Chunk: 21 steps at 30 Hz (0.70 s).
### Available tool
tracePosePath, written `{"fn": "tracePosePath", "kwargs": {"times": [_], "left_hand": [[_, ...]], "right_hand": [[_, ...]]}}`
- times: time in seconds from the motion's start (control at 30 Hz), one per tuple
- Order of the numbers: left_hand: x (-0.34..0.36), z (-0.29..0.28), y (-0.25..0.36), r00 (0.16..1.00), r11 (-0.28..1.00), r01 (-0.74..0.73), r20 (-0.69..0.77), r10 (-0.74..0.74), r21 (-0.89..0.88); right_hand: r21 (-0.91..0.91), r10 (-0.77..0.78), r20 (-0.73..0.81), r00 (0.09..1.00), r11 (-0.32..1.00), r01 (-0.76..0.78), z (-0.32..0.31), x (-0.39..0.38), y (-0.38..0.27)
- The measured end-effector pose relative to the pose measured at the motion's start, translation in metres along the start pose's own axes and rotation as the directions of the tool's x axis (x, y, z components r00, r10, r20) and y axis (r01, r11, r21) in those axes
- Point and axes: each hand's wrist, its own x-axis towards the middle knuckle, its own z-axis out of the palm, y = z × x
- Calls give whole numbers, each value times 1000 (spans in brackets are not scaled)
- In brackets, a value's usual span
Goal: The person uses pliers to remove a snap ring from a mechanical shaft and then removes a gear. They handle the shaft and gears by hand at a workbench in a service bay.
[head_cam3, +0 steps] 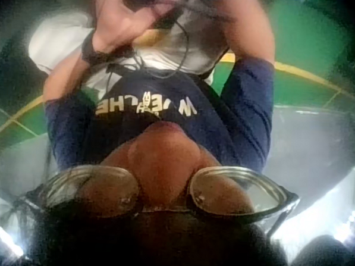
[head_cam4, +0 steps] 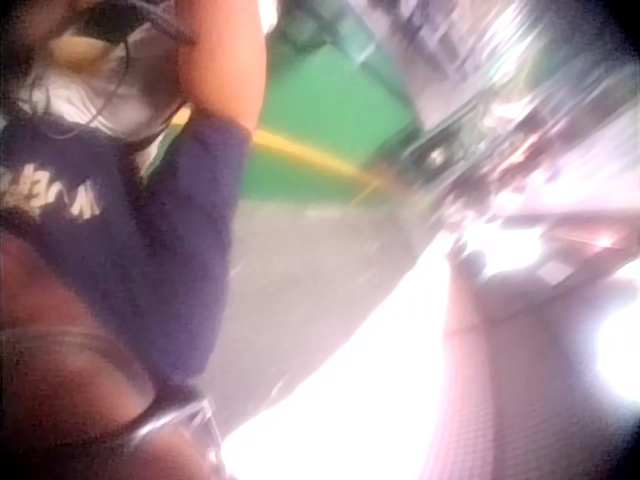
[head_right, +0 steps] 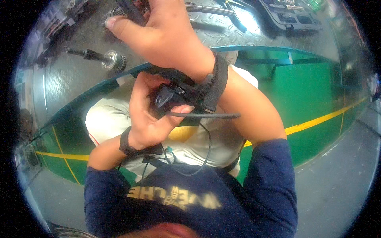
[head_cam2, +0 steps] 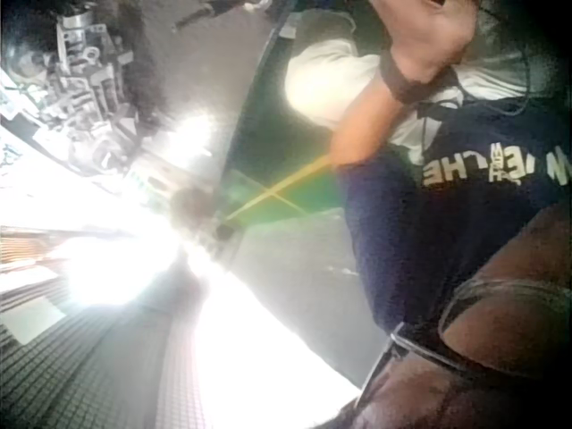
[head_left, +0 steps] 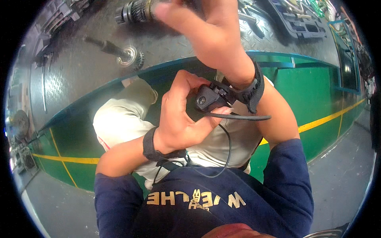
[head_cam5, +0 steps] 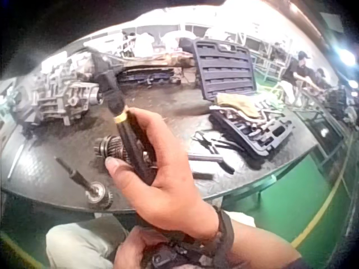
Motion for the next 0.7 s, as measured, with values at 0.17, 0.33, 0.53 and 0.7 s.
{"fn": "tracePosePath", "kwargs": {"times": [0.17,0.33,0.53,0.7], "left_hand": [[4,4,-3,995,942,92,-17,-103,-321],[0,-4,-2,999,986,42,-4,-43,-161],[-5,6,5,1000,1000,-18,-10,19,25],[-5,5,-1,996,995,-86,-23,87,48]], "right_hand": [[-29,-109,36,993,993,110,5,4,17],[286,141,-120,983,953,-102,14,-4,-4],[60,88,-172,981,995,-79,12,9,16],[103,-30,-189,982,993,50,15,7,16]]}}
